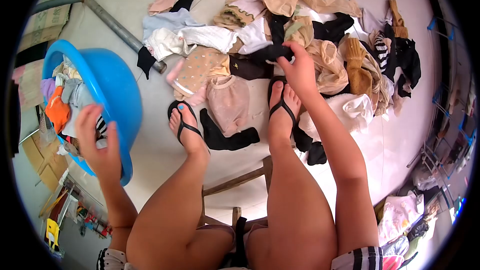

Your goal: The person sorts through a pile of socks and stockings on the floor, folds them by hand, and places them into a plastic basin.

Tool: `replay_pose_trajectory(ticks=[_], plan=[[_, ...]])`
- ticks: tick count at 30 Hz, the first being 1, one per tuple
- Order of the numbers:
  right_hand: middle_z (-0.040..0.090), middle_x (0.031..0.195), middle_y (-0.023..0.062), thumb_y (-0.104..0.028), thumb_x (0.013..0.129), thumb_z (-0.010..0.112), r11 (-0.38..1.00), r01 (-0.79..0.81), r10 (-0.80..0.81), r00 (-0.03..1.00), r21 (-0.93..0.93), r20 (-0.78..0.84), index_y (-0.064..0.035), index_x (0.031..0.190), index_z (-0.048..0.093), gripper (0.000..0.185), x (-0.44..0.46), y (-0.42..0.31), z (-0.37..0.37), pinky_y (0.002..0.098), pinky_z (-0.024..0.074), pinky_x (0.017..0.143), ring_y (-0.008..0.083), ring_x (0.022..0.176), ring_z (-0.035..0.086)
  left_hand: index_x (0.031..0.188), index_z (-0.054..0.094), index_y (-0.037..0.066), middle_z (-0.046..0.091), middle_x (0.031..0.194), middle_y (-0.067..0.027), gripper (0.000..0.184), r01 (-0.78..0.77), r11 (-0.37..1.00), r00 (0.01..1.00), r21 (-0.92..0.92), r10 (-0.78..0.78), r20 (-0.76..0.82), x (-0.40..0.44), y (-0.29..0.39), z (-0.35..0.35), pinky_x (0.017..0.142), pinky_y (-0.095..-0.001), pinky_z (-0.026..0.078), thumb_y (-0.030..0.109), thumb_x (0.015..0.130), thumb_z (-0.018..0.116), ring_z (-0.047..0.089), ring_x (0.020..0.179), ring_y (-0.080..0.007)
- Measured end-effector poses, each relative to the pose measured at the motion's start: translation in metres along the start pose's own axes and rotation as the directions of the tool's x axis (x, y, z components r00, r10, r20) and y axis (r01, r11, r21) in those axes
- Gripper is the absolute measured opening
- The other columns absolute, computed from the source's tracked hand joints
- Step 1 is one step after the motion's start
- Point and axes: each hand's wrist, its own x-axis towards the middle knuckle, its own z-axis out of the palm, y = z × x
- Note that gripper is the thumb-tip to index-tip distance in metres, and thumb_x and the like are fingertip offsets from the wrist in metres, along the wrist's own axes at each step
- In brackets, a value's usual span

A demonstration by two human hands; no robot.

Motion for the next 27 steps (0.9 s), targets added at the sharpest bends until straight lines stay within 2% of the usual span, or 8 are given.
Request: replay_pose_trajectory(ticks=[2, 5, 11, 13, 16, 17, 22, 27], plan=[[0.055, 0.093, 0.0025, -0.002, 0.078, 0.056, 0.800, -0.183, 0.147, 0.983, 0.571, 0.110, -0.0050, 0.102, 0.051, 0.024, -0.007, -0.019, -0.009, 0.0221, 0.0422, 0.073, 0.0097, 0.084, 0.052, 0.103, 0.056, 0.001, 0.053, 0.108, -0.0126, 0.032, 0.034, 0.966, 0.978, -0.256, 0.021, 0.207, -0.004, 0.020, 0.019, 0.088, -0.0344, 0.039, 0.003, 0.072, 0.062, 0.050, 0.102, -0.0265], [0.054, 0.095, 0.0023, -0.001, 0.079, 0.053, 0.538, -0.280, 0.115, 0.959, 0.795, 0.260, -0.0043, 0.105, 0.047, 0.027, -0.027, -0.066, -0.031, 0.0231, 0.0420, 0.077, 0.0086, 0.087, 0.050, 0.102, 0.057, 0.002, 0.053, 0.112, -0.0130, 0.035, 0.154, 0.793, 0.908, -0.589, 0.121, 0.401, -0.006, 0.058, 0.055, 0.087, -0.0343, 0.040, 0.004, 0.068, 0.065, 0.050, 0.105, -0.0260], [0.052, 0.098, 0.0005, 0.002, 0.077, 0.053, 0.382, -0.553, -0.173, 0.745, 0.740, 0.645, -0.0039, 0.105, 0.047, 0.030, -0.052, -0.098, -0.056, 0.0222, 0.0406, 0.082, 0.0065, 0.092, 0.049, 0.101, 0.059, 0.005, 0.054, 0.111, -0.0115, 0.037, 0.177, 0.556, 0.964, -0.812, 0.070, 0.257, 0.019, 0.089, 0.115, 0.085, -0.0326, 0.041, 0.007, 0.066, 0.069, 0.051, 0.102, -0.0271], [0.054, 0.101, 0.0020, 0.005, 0.073, 0.058, 0.375, -0.498, -0.254, 0.756, 0.782, 0.603, -0.0038, 0.111, 0.046, 0.040, -0.055, -0.098, -0.058, 0.0223, 0.0418, 0.082, 0.0081, 0.094, 0.051, 0.098, 0.059, 0.003, 0.058, 0.102, -0.0117, 0.035, -0.075, 0.666, 0.858, -0.742, 0.423, 0.292, 0.022, 0.074, 0.130, 0.084, -0.0308, 0.042, 0.005, 0.065, 0.068, 0.054, 0.097, -0.0275], [0.054, 0.111, 0.0087, 0.002, 0.073, 0.063, 0.274, -0.436, -0.055, 0.883, 0.857, 0.467, -0.0035, 0.120, 0.042, 0.051, -0.049, -0.099, -0.070, 0.0269, 0.0444, 0.086, 0.0139, 0.098, 0.053, 0.102, 0.057, 0.005, 0.061, 0.097, -0.0044, 0.025, 0.719, 0.053, 0.684, -0.693, 0.122, 0.720, 0.018, 0.075, 0.120, 0.077, -0.0254, 0.044, 0.010, 0.077, 0.059, 0.057, 0.089, -0.0133], [0.055, 0.109, 0.0102, 0.001, 0.077, 0.061, 0.220, -0.414, 0.053, 0.909, 0.883, 0.413, -0.0035, 0.120, 0.042, 0.048, -0.044, -0.090, -0.070, 0.0287, 0.0456, 0.086, 0.0162, 0.097, 0.055, 0.105, 0.056, 0.005, 0.061, 0.097, -0.0033, 0.024, 0.779, -0.269, 0.607, -0.566, 0.098, 0.789, 0.022, 0.076, 0.116, 0.076, -0.0256, 0.045, 0.013, 0.083, 0.055, 0.056, 0.089, -0.0111], [0.061, 0.098, 0.0023, -0.007, 0.084, 0.056, 0.116, -0.420, 0.418, 0.842, 0.900, 0.339, -0.0088, 0.107, 0.053, 0.023, -0.040, -0.051, -0.082, 0.0236, 0.0463, 0.077, 0.0102, 0.087, 0.058, 0.114, 0.048, 0.006, 0.059, 0.096, -0.0087, 0.032, 0.792, -0.598, 0.517, -0.126, 0.546, 0.660, 0.004, 0.025, 0.149, 0.074, -0.0298, 0.048, 0.027, 0.092, 0.040, 0.058, 0.092, -0.0184], [0.059, 0.091, -0.0009, -0.004, 0.083, 0.055, 0.184, -0.437, 0.447, 0.835, 0.880, 0.321, -0.0094, 0.113, 0.050, 0.030, -0.043, -0.040, -0.079, 0.0239, 0.0437, 0.076, 0.0079, 0.085, 0.055, 0.111, 0.049, 0.005, 0.057, 0.099, -0.0078, 0.029, 0.881, -0.300, 0.423, -0.366, 0.151, 0.894, -0.002, 0.051, 0.145, 0.078, -0.0278, 0.046, 0.024, 0.091, 0.043, 0.058, 0.091, -0.0181]])
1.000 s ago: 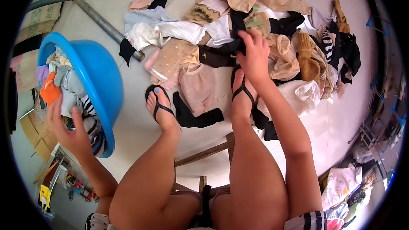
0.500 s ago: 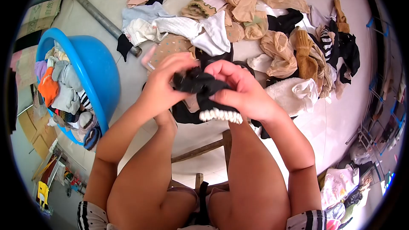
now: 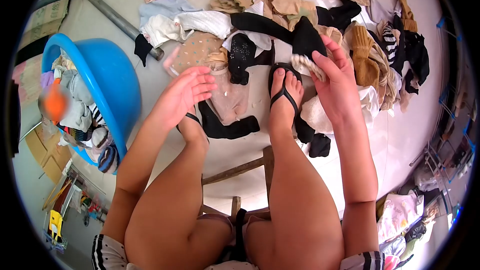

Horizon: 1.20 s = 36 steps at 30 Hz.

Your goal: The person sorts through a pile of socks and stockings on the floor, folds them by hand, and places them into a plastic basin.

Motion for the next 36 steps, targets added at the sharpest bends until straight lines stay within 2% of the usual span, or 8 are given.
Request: replay_pose_trajectory(ticks=[5, 10, 14, 16, 22, 26, 28, 36], plan=[[0.052, 0.098, 0.0010, 0.004, 0.079, 0.052, 0.939, 0.342, -0.341, 0.939, 0.025, -0.042, -0.0063, 0.122, 0.044, 0.045, -0.013, -0.010, 0.016, 0.0234, 0.0405, 0.080, 0.0077, 0.083, 0.052, 0.106, 0.052, 0.004, 0.057, 0.097, -0.0060, 0.025, -0.143, 0.885, 0.975, 0.442, 0.203, -0.093, -0.002, -0.019, -0.010, 0.079, -0.0283, 0.044, 0.018, 0.084, 0.053, 0.057, 0.090, -0.0193], [0.048, 0.116, 0.0112, 0.009, 0.079, 0.048, 0.821, 0.563, -0.558, 0.826, -0.088, 0.076, -0.0024, 0.125, 0.037, 0.049, -0.028, -0.029, 0.006, 0.0232, 0.0397, 0.085, 0.0122, 0.095, 0.051, 0.093, 0.055, 0.005, 0.056, 0.086, -0.0045, 0.035, -0.368, -0.362, 0.885, 0.856, 0.145, 0.442, -0.012, -0.056, -0.043, 0.082, -0.0327, 0.038, 0.016, 0.064, 0.070, 0.053, 0.089, -0.0192], [0.048, 0.117, 0.0116, 0.010, 0.078, 0.047, 0.784, 0.613, -0.605, 0.790, -0.098, 0.105, -0.0010, 0.123, 0.038, 0.047, -0.032, -0.030, 0.009, 0.0233, 0.0401, 0.087, 0.0136, 0.103, 0.050, 0.078, 0.059, 0.007, 0.055, 0.070, -0.0006, 0.026, -0.362, -0.579, 0.896, 0.730, -0.001, 0.444, -0.014, -0.088, -0.054, 0.079, -0.0331, 0.037, 0.023, 0.059, 0.070, 0.052, 0.084, -0.0178], [0.048, 0.118, 0.0125, 0.009, 0.077, 0.049, 0.870, 0.491, -0.481, 0.864, -0.044, 0.149, -0.0004, 0.121, 0.040, 0.046, -0.034, -0.025, 0.012, 0.0230, 0.0398, 0.088, 0.0150, 0.105, 0.049, 0.079, 0.059, 0.006, 0.055, 0.069, 0.0002, 0.025, -0.415, -0.494, 0.888, 0.764, -0.035, 0.459, -0.029, -0.070, -0.038, 0.075, -0.0318, 0.037, 0.022, 0.063, 0.070, 0.052, 0.081, -0.0179], [0.053, 0.115, 0.0195, -0.001, 0.075, 0.053, 0.948, 0.278, -0.319, 0.851, 0.158, 0.417, -0.0021, 0.119, 0.041, 0.045, -0.030, -0.028, 0.015, 0.0336, 0.0369, 0.096, 0.0236, 0.107, 0.051, 0.095, 0.054, 0.003, 0.055, 0.082, -0.0026, 0.021, -0.244, 0.818, 0.948, 0.521, 0.314, -0.050, -0.053, 0.003, -0.013, 0.070, -0.0232, 0.042, 0.010, 0.077, 0.064, 0.052, 0.077, -0.0108], [0.052, 0.117, 0.0120, -0.008, 0.078, 0.057, 0.646, 0.390, -0.293, 0.920, -0.657, 0.258, -0.0039, 0.122, 0.042, 0.047, 0.025, -0.006, -0.004, 0.0293, 0.0374, 0.091, 0.0202, 0.106, 0.049, 0.117, 0.044, 0.003, 0.054, 0.099, -0.0070, 0.043, -0.352, 0.666, 0.616, 0.658, 0.694, -0.372, -0.012, 0.009, -0.064, 0.084, -0.0272, 0.039, 0.007, 0.078, 0.061, 0.051, 0.094, -0.0151], [0.041, 0.125, 0.0211, -0.012, 0.071, 0.065, -0.006, 0.505, -0.490, 0.751, -0.863, 0.442, -0.0069, 0.124, 0.040, 0.059, 0.048, 0.009, -0.025, 0.0384, 0.0357, 0.093, 0.0348, 0.110, 0.044, 0.125, 0.037, 0.003, 0.047, 0.113, -0.0114, 0.054, -0.276, 0.631, 0.550, 0.725, 0.723, -0.419, -0.012, 0.008, -0.065, 0.094, -0.0331, 0.032, 0.005, 0.076, 0.060, 0.044, 0.107, -0.0207], [0.047, 0.121, 0.0132, -0.002, 0.075, 0.056, 0.016, 0.788, -0.815, 0.367, -0.615, 0.449, 0.0056, 0.121, 0.038, 0.051, -0.020, -0.041, 0.059, 0.0318, 0.0405, 0.088, 0.0261, 0.108, 0.049, 0.130, 0.029, 0.004, 0.031, 0.129, -0.0179, 0.063, -0.229, 0.352, 0.677, 0.908, 0.727, -0.111, -0.019, -0.009, -0.036, 0.100, -0.0386, 0.026, 0.004, 0.074, 0.058, 0.031, 0.120, -0.0320]])
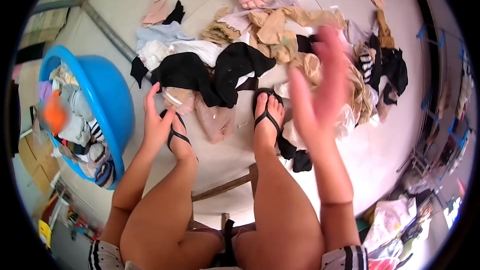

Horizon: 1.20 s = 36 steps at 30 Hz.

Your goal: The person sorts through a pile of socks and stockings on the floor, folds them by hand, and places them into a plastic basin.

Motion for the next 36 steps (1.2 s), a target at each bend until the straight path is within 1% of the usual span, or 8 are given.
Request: replay_pose_trajectory(ticks=[3, 6, 20, 25, 27, 30, 34, 36], plan=[[0.049, 0.119, 0.0127, -0.003, 0.075, 0.056, 0.877, 0.351, -0.416, 0.896, 0.328, 0.155, 0.0045, 0.121, 0.039, 0.050, 0.007, -0.071, -0.026, 0.0322, 0.0413, 0.087, 0.0259, 0.105, 0.050, 0.130, 0.028, 0.003, 0.026, 0.131, -0.0172, 0.062, -0.031, 0.994, 0.999, 0.101, 0.028, 0.033, -0.008, 0.006, 0.003, 0.100, -0.0360, 0.027, 0.001, 0.075, 0.056, 0.030, 0.121, -0.0298], [0.050, 0.116, 0.0121, -0.003, 0.075, 0.056, 0.745, 0.202, -0.583, 0.660, 0.635, 0.474, 0.0035, 0.121, 0.039, 0.049, -0.004, -0.094, -0.018, 0.0326, 0.0421, 0.085, 0.0258, 0.103, 0.050, 0.130, 0.029, 0.003, 0.026, 0.131, -0.0181, 0.061, -0.096, 0.983, 0.995, 0.159, 0.093, 0.024, -0.014, 0.005, 0.008, 0.099, -0.0370, 0.027, 0.000, 0.074, 0.054, 0.030, 0.121, -0.0324], [0.056, 0.106, 0.0096, -0.004, 0.076, 0.054, 0.714, 0.066, -0.614, 0.537, 0.697, 0.578, -0.0012, 0.121, 0.040, 0.047, -0.013, -0.067, -0.046, 0.0343, 0.0456, 0.077, 0.0248, 0.093, 0.055, 0.130, 0.028, 0.003, 0.027, 0.132, -0.0183, 0.062, -0.115, 0.980, 0.993, 0.165, 0.108, 0.054, -0.020, 0.003, 0.025, 0.101, -0.0384, 0.024, -0.002, 0.073, 0.052, 0.028, 0.123, -0.0324], [0.058, 0.102, 0.0087, -0.005, 0.077, 0.053, 0.961, 0.277, -0.262, 0.888, 0.016, 0.378, -0.0029, 0.121, 0.041, 0.046, 0.019, -0.017, -0.049, 0.0349, 0.0469, 0.074, 0.0245, 0.090, 0.057, 0.130, 0.027, 0.003, 0.026, 0.133, -0.0183, 0.063, -0.130, 0.973, 0.991, 0.191, 0.129, 0.014, -0.014, 0.015, 0.028, 0.101, -0.0381, 0.024, 0.000, 0.073, 0.053, 0.027, 0.123, -0.0328], [0.059, 0.101, 0.0084, -0.005, 0.077, 0.053, 0.884, 0.204, -0.093, 0.959, -0.420, 0.269, -0.0035, 0.120, 0.041, 0.045, 0.011, 0.031, -0.024, 0.0352, 0.0474, 0.073, 0.0244, 0.088, 0.057, 0.131, 0.027, 0.003, 0.026, 0.134, -0.0184, 0.064, -0.116, 0.978, 0.993, 0.173, 0.119, -0.010, -0.015, 0.017, 0.030, 0.101, -0.0383, 0.023, 0.000, 0.073, 0.053, 0.027, 0.124, -0.0328], [0.062, 0.091, 0.0108, -0.006, 0.077, 0.055, 0.765, 0.105, 0.030, 0.980, -0.635, 0.198, -0.0070, 0.113, 0.050, 0.036, -0.050, 0.115, 0.009, 0.0384, 0.0482, 0.068, 0.0278, 0.081, 0.058, 0.128, 0.029, 0.002, 0.031, 0.130, -0.0191, 0.063, -0.144, 0.972, 0.988, 0.186, 0.151, -0.023, -0.019, 0.018, 0.036, 0.098, -0.0412, 0.029, 0.006, 0.072, 0.057, 0.032, 0.120, -0.0352], [0.061, 0.092, 0.0125, -0.003, 0.075, 0.057, 0.773, -0.065, 0.363, 0.861, -0.631, 0.357, -0.0039, 0.104, 0.055, 0.030, -0.078, 0.137, 0.002, 0.0344, 0.0473, 0.070, 0.0265, 0.080, 0.058, 0.128, 0.030, 0.002, 0.031, 0.129, -0.0196, 0.063, -0.142, 0.971, 0.989, 0.194, 0.149, -0.023, -0.023, 0.018, 0.034, 0.098, -0.0404, 0.030, 0.007, 0.072, 0.059, 0.034, 0.119, -0.0351], [0.060, 0.090, 0.0108, 0.001, 0.075, 0.052, 0.767, -0.639, 0.641, 0.763, -0.054, 0.080, -0.0012, 0.095, 0.056, 0.021, -0.060, 0.090, -0.007, 0.0303, 0.0461, 0.068, 0.0221, 0.076, 0.057, 0.127, 0.031, 0.001, 0.036, 0.126, -0.0183, 0.064, -0.218, 0.962, 0.971, 0.163, 0.230, -0.057, -0.024, 0.023, 0.029, 0.098, -0.0394, 0.030, 0.005, 0.070, 0.059, 0.036, 0.117, -0.0353]])
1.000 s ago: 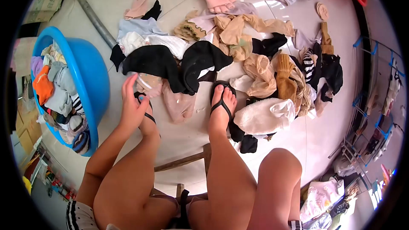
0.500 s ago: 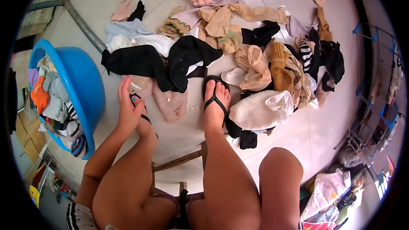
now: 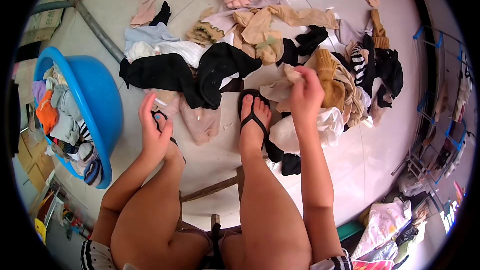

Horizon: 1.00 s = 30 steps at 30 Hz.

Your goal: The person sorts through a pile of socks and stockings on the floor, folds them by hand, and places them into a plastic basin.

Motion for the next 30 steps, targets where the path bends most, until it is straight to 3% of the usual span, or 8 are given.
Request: replay_pose_trajectory(ticks=[5, 8, 13, 15, 16, 18, 25, 30], plan=[[0.057, 0.093, 0.0097, 0.002, 0.076, 0.050, 0.731, 0.579, -0.654, 0.746, 0.362, 0.127, -0.0015, 0.092, 0.055, 0.017, -0.049, -0.091, -0.012, 0.0253, 0.0454, 0.070, 0.0181, 0.072, 0.055, 0.130, 0.029, 0.002, 0.038, 0.129, -0.0130, 0.057, 0.125, 0.887, 0.893, -0.444, 0.094, 0.440, 0.014, 0.023, -0.016, 0.097, -0.0386, 0.032, 0.023, 0.082, 0.053, 0.040, 0.117, -0.0331], [0.056, 0.095, 0.0099, 0.004, 0.074, 0.053, 0.659, 0.351, -0.747, 0.407, 0.665, 0.526, -0.0039, 0.104, 0.054, 0.031, -0.078, -0.120, 0.008, 0.0287, 0.0473, 0.070, 0.0241, 0.075, 0.056, 0.134, 0.023, 0.005, 0.035, 0.135, -0.0104, 0.065, 0.790, -0.204, 0.611, -0.578, 0.189, 0.769, 0.029, 0.050, -0.013, 0.094, -0.0388, 0.037, 0.049, 0.089, 0.038, 0.042, 0.118, -0.0292], [0.056, 0.097, 0.0102, -0.001, 0.078, 0.055, 0.691, 0.041, -0.722, 0.097, 0.722, 0.685, -0.0034, 0.108, 0.053, 0.030, -0.096, -0.120, 0.020, 0.0310, 0.0466, 0.070, 0.0268, 0.084, 0.057, 0.128, 0.032, 0.003, 0.050, 0.110, -0.0101, 0.058, 0.591, -0.774, 0.722, -0.226, 0.382, 0.577, 0.024, -0.010, 0.002, 0.071, -0.0294, 0.046, 0.044, 0.089, 0.043, 0.057, 0.091, -0.0202], [0.056, 0.099, 0.0102, -0.006, 0.084, 0.053, 0.719, -0.021, -0.680, 0.186, 0.695, 0.709, -0.0024, 0.106, 0.053, 0.023, -0.087, -0.116, 0.016, 0.0305, 0.0466, 0.073, 0.0233, 0.087, 0.058, 0.127, 0.034, 0.002, 0.051, 0.111, -0.0112, 0.061, 0.797, -0.054, 0.602, -0.601, -0.006, 0.798, 0.036, 0.000, -0.031, 0.076, -0.0296, 0.045, 0.044, 0.086, 0.049, 0.055, 0.095, -0.0198], [0.055, 0.105, 0.0083, -0.006, 0.087, 0.051, 0.855, -0.069, -0.387, 0.576, 0.515, 0.720, -0.0025, 0.113, 0.048, 0.026, -0.090, -0.111, 0.013, 0.0306, 0.0465, 0.078, 0.0174, 0.093, 0.057, 0.127, 0.035, 0.002, 0.051, 0.112, -0.0115, 0.061, 0.812, 0.226, 0.576, -0.537, -0.165, 0.801, 0.040, 0.007, -0.041, 0.078, -0.0297, 0.044, 0.044, 0.085, 0.051, 0.055, 0.096, -0.0197], [0.053, 0.109, 0.0068, -0.006, 0.087, 0.051, 0.587, -0.619, -0.009, 0.640, 0.522, 0.769, -0.0025, 0.126, 0.032, 0.044, -0.083, -0.119, 0.022, 0.0287, 0.0439, 0.084, 0.0135, 0.100, 0.052, 0.129, 0.031, 0.000, 0.050, 0.116, -0.0118, 0.075, 0.714, 0.176, 0.692, -0.678, -0.030, 0.721, 0.031, 0.026, -0.043, 0.087, -0.0330, 0.040, 0.051, 0.079, 0.054, 0.051, 0.103, -0.0205], [0.053, 0.107, 0.0061, -0.006, 0.081, 0.057, 0.336, -0.787, 0.036, 0.559, 0.517, 0.828, -0.0062, 0.128, 0.033, 0.052, -0.077, -0.112, 0.042, 0.0296, 0.0447, 0.083, 0.0142, 0.098, 0.053, 0.107, 0.051, 0.002, 0.057, 0.091, -0.0026, 0.031, 0.672, 0.531, 0.591, -0.516, 0.034, 0.806, 0.022, 0.041, -0.024, 0.075, -0.0222, 0.042, 0.018, 0.082, 0.060, 0.053, 0.085, -0.0076], [0.055, 0.102, 0.0049, -0.007, 0.081, 0.055, 0.168, -0.770, 0.089, 0.633, 0.615, 0.769, -0.0083, 0.131, 0.033, 0.055, -0.040, -0.091, 0.027, 0.0273, 0.0470, 0.078, 0.0129, 0.092, 0.055, 0.092, 0.056, 0.003, 0.054, 0.077, 0.0033, 0.014, 0.768, 0.248, 0.640, -0.591, -0.265, 0.721, 0.025, 0.015, -0.050, 0.060, -0.0176, 0.038, 0.014, 0.083, 0.058, 0.046, 0.068, -0.0026]])
